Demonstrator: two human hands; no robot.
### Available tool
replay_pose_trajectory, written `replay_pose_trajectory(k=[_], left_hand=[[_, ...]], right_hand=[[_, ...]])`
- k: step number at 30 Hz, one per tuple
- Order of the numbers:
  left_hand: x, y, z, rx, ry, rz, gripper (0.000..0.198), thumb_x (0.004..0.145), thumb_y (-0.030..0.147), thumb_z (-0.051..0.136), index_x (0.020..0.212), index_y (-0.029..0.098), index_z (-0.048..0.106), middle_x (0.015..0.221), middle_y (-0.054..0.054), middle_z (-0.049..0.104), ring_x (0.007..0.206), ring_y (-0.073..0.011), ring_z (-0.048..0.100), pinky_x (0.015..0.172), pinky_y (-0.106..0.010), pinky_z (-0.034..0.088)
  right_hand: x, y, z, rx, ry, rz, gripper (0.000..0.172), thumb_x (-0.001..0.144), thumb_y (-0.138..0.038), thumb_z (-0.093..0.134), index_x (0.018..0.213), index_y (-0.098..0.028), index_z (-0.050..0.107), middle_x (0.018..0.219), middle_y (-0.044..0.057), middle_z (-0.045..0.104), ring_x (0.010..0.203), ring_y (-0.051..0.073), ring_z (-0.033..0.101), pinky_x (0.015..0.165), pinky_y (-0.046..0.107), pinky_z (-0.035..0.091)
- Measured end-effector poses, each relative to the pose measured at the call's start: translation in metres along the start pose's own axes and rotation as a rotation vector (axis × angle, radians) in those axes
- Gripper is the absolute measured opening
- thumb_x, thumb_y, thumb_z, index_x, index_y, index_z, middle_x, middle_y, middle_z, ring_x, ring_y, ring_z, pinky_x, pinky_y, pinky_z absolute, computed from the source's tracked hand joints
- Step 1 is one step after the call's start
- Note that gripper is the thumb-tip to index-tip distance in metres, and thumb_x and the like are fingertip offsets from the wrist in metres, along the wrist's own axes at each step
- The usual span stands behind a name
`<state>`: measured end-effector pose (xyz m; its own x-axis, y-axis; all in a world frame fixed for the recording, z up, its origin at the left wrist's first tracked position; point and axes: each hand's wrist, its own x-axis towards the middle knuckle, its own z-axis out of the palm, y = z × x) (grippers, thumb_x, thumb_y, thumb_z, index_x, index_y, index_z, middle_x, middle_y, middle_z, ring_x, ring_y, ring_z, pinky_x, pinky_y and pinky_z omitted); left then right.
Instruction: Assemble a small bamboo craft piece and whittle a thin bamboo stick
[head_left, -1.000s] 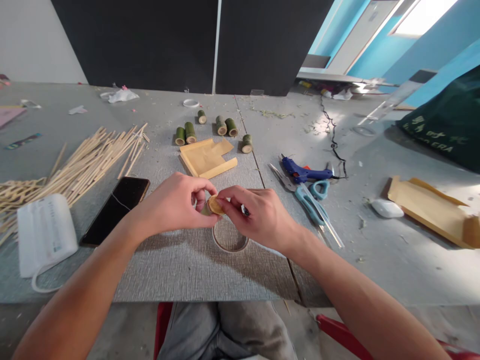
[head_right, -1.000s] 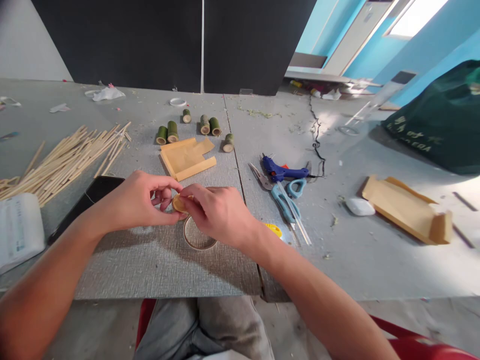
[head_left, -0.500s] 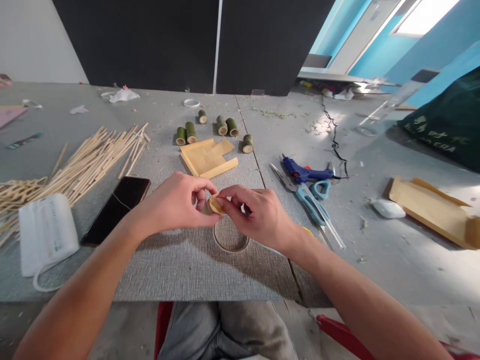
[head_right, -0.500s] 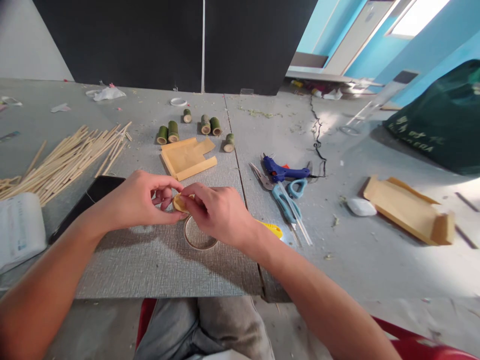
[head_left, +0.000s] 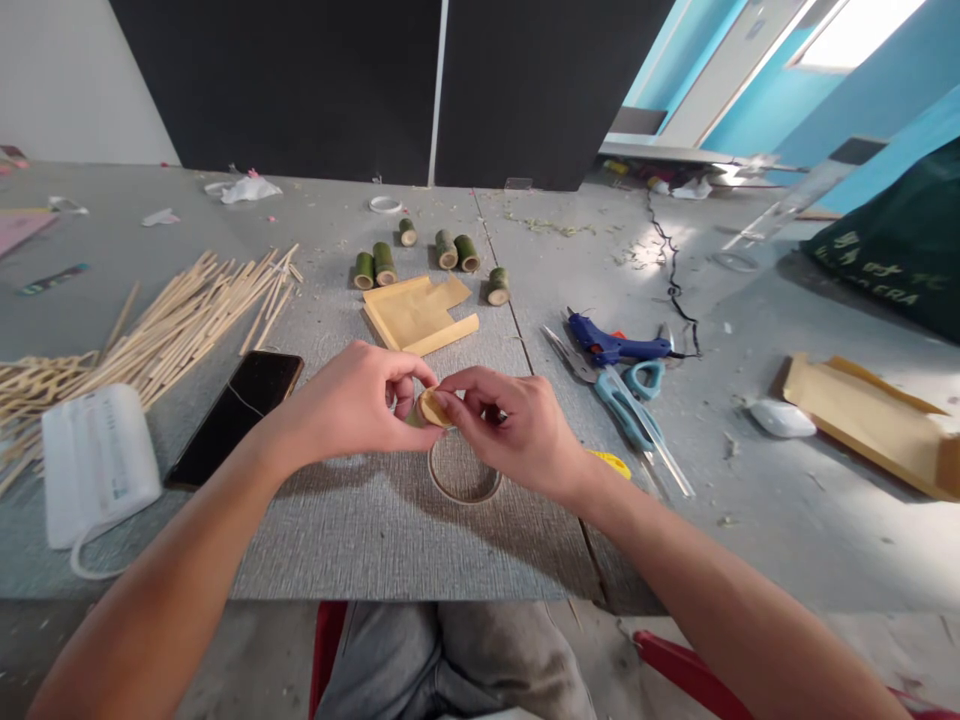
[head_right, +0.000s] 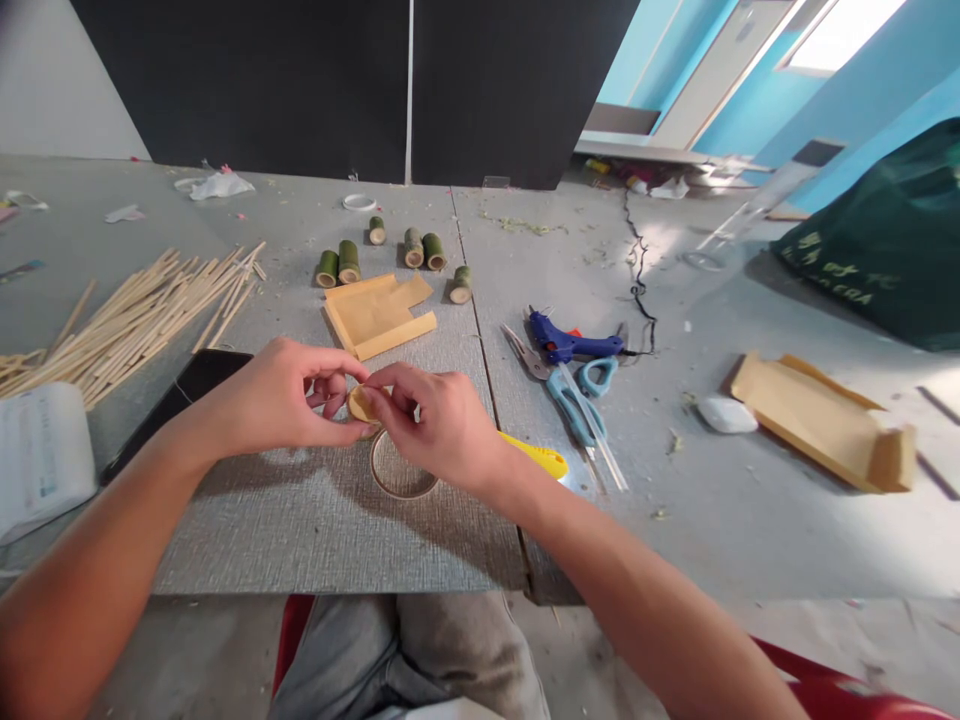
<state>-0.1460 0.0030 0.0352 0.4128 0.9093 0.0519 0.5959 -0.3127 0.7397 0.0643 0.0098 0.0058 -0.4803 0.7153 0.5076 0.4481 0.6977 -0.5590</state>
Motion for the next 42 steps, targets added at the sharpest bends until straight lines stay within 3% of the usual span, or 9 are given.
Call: replay_pose_trajectory(k=[20, 31, 34, 38, 42], left_hand=[[0.002, -0.006, -0.001, -0.009, 0.007, -0.022, 0.041, 0.072, 0.047, 0.081, 0.102, 0.018, 0.076, 0.064, 0.003, 0.061, 0.055, -0.0111, 0.051, 0.053, -0.024, 0.039], [0.002, -0.006, -0.001, -0.024, 0.01, -0.007, 0.038, 0.071, 0.044, 0.082, 0.099, 0.019, 0.076, 0.064, 0.003, 0.061, 0.056, -0.0117, 0.053, 0.054, -0.024, 0.04], [0.002, -0.007, -0.001, -0.036, 0.007, -0.003, 0.04, 0.072, 0.045, 0.082, 0.102, 0.019, 0.076, 0.064, 0.002, 0.061, 0.058, -0.0124, 0.054, 0.054, -0.024, 0.04], [0.003, -0.009, -0.003, -0.133, 0.011, -0.04, 0.043, 0.071, 0.044, 0.083, 0.103, 0.018, 0.075, 0.065, 0.002, 0.06, 0.06, -0.0128, 0.055, 0.055, -0.024, 0.042], [0.002, -0.006, -0.005, -0.29, 0.034, -0.087, 0.042, 0.072, 0.042, 0.085, 0.103, 0.017, 0.074, 0.067, 0.003, 0.058, 0.059, -0.011, 0.05, 0.055, -0.024, 0.041]], right_hand=[[0.005, 0.001, -0.012, 0.094, -0.11, -0.006, 0.016, 0.099, -0.028, 0.06, 0.094, -0.016, 0.07, 0.067, -0.002, 0.071, 0.05, 0.006, 0.056, 0.054, 0.019, 0.041], [0.008, 0.002, -0.022, 0.041, -0.177, -0.019, 0.016, 0.1, -0.029, 0.06, 0.096, -0.016, 0.07, 0.07, -0.001, 0.073, 0.049, 0.006, 0.054, 0.054, 0.02, 0.041], [0.007, 0.002, -0.024, 0.062, -0.209, -0.014, 0.017, 0.099, -0.028, 0.06, 0.107, -0.016, 0.068, 0.072, -0.001, 0.074, 0.047, 0.006, 0.05, 0.053, 0.021, 0.041], [0.007, 0.002, -0.027, 0.152, -0.195, 0.026, 0.03, 0.1, -0.025, 0.055, 0.128, -0.014, 0.059, 0.073, -0.001, 0.072, 0.048, 0.006, 0.051, 0.05, 0.02, 0.04], [0.009, 0.002, -0.03, 0.225, -0.131, 0.083, 0.031, 0.101, -0.023, 0.044, 0.128, -0.012, 0.056, 0.073, -0.001, 0.066, 0.057, 0.009, 0.054, 0.054, 0.022, 0.042]])
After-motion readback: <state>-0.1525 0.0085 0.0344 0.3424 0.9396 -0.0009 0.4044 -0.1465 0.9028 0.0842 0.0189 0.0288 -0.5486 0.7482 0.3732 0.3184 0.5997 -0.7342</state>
